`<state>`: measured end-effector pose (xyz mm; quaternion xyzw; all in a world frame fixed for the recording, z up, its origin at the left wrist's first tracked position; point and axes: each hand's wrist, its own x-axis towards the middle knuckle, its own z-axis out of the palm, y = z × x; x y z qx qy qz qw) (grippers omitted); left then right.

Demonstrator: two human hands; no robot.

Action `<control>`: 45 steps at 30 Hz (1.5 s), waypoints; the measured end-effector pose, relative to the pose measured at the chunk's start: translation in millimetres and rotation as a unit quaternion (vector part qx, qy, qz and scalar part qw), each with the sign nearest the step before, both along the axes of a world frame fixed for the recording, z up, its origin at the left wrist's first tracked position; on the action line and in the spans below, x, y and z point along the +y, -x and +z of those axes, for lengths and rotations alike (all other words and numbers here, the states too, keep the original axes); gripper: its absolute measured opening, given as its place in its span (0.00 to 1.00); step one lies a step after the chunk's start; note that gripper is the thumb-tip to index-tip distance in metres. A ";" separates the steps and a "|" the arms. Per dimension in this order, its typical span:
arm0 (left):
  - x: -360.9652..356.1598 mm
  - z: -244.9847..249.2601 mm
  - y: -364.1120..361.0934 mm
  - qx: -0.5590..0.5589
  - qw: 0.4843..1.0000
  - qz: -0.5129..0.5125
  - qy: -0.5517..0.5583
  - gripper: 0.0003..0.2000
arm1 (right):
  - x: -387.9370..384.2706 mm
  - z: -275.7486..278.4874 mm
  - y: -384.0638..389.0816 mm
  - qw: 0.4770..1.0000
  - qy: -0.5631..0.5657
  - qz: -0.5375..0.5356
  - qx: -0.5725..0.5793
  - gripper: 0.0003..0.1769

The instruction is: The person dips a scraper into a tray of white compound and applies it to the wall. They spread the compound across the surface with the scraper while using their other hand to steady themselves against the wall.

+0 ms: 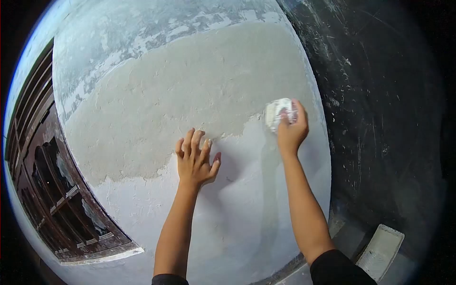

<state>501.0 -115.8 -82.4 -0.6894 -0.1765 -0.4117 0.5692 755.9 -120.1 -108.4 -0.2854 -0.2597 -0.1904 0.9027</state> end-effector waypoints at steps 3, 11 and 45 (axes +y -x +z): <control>0.7 1.0 0.9 0.008 1.000 -0.002 -0.008 0.26 | -9.2 11.4 43.2 0.982 -0.033 0.048 -0.179 0.22; 1.8 -0.8 0.5 0.025 1.000 0.003 -0.006 0.25 | 3.4 9.2 8.1 0.999 0.023 0.007 -0.026 0.21; -6.7 -27.6 -38.8 0.019 0.997 -0.073 0.021 0.16 | -16.8 -33.8 1.3 0.980 0.034 0.161 -0.114 0.26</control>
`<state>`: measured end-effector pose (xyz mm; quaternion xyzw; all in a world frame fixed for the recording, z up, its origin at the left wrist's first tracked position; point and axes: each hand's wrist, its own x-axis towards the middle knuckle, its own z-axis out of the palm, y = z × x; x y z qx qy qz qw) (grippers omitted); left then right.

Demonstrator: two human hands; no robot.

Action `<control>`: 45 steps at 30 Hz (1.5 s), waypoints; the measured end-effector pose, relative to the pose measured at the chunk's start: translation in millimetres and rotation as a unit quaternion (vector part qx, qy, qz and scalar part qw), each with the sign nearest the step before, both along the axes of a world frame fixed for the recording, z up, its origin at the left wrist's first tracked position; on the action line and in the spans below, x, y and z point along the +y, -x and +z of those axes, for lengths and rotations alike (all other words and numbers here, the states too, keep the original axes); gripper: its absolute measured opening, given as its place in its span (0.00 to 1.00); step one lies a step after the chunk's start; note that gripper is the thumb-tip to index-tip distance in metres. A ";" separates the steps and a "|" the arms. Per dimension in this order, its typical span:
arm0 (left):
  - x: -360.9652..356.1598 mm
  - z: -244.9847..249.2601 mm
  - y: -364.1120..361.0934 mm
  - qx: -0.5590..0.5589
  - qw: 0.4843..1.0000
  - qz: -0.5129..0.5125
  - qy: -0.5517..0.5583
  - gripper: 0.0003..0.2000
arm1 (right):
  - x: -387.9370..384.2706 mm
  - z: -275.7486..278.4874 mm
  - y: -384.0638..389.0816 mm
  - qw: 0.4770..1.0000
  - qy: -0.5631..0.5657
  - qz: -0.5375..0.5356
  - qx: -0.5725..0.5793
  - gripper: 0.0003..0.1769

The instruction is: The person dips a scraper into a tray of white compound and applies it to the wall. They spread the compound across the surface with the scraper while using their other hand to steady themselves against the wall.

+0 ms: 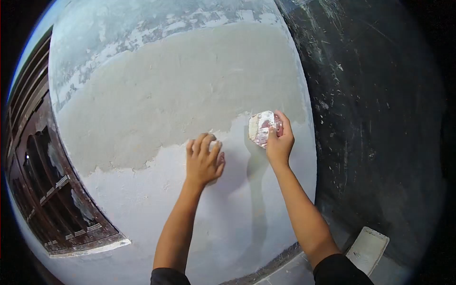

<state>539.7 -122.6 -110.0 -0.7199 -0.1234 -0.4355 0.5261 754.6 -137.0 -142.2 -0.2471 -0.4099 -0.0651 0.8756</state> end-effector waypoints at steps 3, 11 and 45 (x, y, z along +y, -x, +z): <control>-8.6 -18.3 -34.1 0.000 0.991 -0.107 0.085 0.14 | -17.1 -15.3 -3.1 0.996 0.038 -0.049 0.069 0.28; -3.3 -83.9 -119.5 -0.011 0.943 -0.245 0.224 0.12 | -49.2 -83.3 -68.8 0.986 0.098 -0.098 0.093 0.22; 103.6 -90.0 -151.4 0.258 0.619 -0.356 0.651 0.26 | -75.0 -36.5 -15.6 0.823 0.405 -0.319 0.238 0.16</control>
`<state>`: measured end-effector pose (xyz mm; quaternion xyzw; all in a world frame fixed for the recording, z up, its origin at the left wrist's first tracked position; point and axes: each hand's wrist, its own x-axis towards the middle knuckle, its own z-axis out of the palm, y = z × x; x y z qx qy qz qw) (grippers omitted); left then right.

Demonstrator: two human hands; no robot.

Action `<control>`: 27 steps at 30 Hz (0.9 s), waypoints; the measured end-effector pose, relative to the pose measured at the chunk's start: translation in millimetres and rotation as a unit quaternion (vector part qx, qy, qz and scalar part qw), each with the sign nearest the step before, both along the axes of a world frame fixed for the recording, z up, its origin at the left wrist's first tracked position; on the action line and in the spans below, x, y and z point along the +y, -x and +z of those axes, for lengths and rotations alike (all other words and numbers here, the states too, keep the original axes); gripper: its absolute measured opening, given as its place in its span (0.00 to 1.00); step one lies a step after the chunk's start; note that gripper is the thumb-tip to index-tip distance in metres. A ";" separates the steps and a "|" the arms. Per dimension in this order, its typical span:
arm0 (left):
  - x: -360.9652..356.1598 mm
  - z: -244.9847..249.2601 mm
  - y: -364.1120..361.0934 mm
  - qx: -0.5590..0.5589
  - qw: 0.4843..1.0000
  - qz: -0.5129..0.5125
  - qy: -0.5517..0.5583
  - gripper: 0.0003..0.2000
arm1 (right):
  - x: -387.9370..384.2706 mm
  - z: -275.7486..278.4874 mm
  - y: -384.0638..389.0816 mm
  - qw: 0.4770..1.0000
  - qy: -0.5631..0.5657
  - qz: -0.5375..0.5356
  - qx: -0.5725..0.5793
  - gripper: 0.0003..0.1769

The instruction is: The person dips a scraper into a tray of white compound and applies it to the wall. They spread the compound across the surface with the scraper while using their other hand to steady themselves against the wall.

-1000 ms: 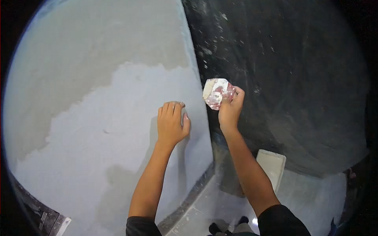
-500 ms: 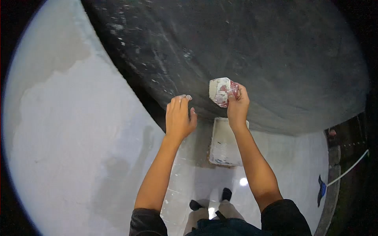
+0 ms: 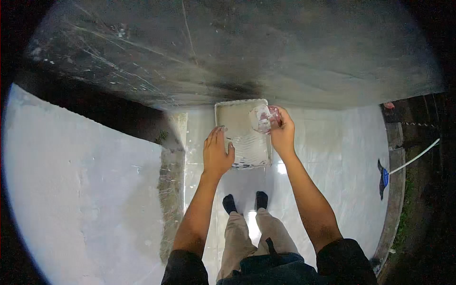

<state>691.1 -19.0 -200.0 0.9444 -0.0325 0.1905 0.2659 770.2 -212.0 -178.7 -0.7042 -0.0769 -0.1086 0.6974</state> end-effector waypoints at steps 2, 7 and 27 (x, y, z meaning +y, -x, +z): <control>1.0 -10.5 0.0 0.024 0.999 0.001 0.029 0.25 | -1.2 -3.2 -2.1 0.998 0.043 -0.038 0.029 0.15; 6.2 -77.6 -14.6 0.101 0.993 0.001 0.062 0.24 | -1.4 -72.7 -21.8 0.981 0.140 -0.129 0.028 0.15; 14.9 -229.3 0.6 0.170 0.967 0.170 0.086 0.38 | 25.5 -232.3 -49.5 0.868 0.435 -0.221 0.086 0.22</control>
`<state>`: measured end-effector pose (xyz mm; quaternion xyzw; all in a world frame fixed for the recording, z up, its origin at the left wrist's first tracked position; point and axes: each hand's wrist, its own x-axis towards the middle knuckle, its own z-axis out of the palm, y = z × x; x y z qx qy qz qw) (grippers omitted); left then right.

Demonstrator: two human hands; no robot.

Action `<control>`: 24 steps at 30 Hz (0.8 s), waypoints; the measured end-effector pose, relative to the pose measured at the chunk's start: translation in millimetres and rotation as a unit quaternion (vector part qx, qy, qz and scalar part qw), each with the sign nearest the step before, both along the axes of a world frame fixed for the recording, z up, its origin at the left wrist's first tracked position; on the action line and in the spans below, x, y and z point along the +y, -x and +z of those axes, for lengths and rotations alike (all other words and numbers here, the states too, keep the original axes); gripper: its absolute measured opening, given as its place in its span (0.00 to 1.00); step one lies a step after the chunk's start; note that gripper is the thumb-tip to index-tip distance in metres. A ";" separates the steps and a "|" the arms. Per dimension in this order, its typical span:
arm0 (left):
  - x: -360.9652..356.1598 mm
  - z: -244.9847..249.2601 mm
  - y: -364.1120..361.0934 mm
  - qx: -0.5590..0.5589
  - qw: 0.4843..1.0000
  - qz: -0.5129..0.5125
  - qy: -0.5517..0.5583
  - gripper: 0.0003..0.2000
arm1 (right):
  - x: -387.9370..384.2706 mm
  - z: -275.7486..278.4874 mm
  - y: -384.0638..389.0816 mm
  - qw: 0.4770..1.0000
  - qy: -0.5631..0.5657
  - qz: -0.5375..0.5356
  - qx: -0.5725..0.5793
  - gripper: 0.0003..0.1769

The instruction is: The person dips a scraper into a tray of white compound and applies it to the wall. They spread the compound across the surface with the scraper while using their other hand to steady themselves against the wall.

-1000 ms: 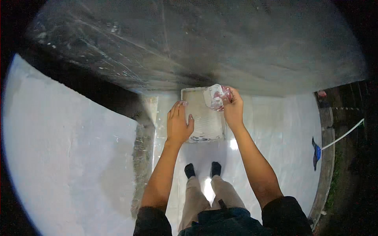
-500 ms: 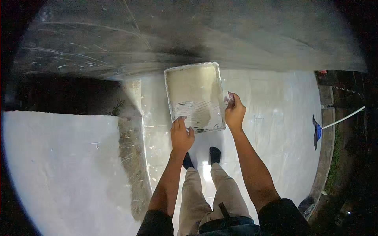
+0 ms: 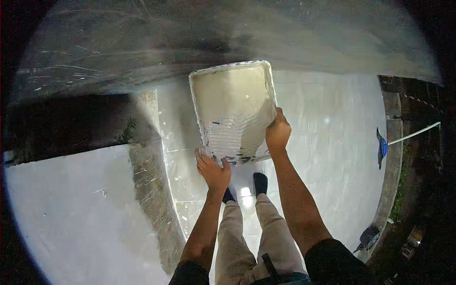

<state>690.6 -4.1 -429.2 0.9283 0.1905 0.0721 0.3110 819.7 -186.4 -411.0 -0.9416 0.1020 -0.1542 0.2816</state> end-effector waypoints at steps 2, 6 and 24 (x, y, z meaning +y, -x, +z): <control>4.2 -4.2 0.6 0.014 0.999 -0.003 0.044 0.41 | 4.7 -6.2 -2.6 0.999 0.050 -0.012 -0.010 0.23; 6.4 -14.8 2.9 -0.010 0.994 -0.001 0.110 0.44 | 11.6 -0.7 -0.4 0.999 0.015 0.003 -0.041 0.23; 10.0 -21.9 22.1 -0.008 0.984 0.017 0.180 0.43 | -14.4 8.2 -47.6 0.973 -0.044 0.221 -0.049 0.19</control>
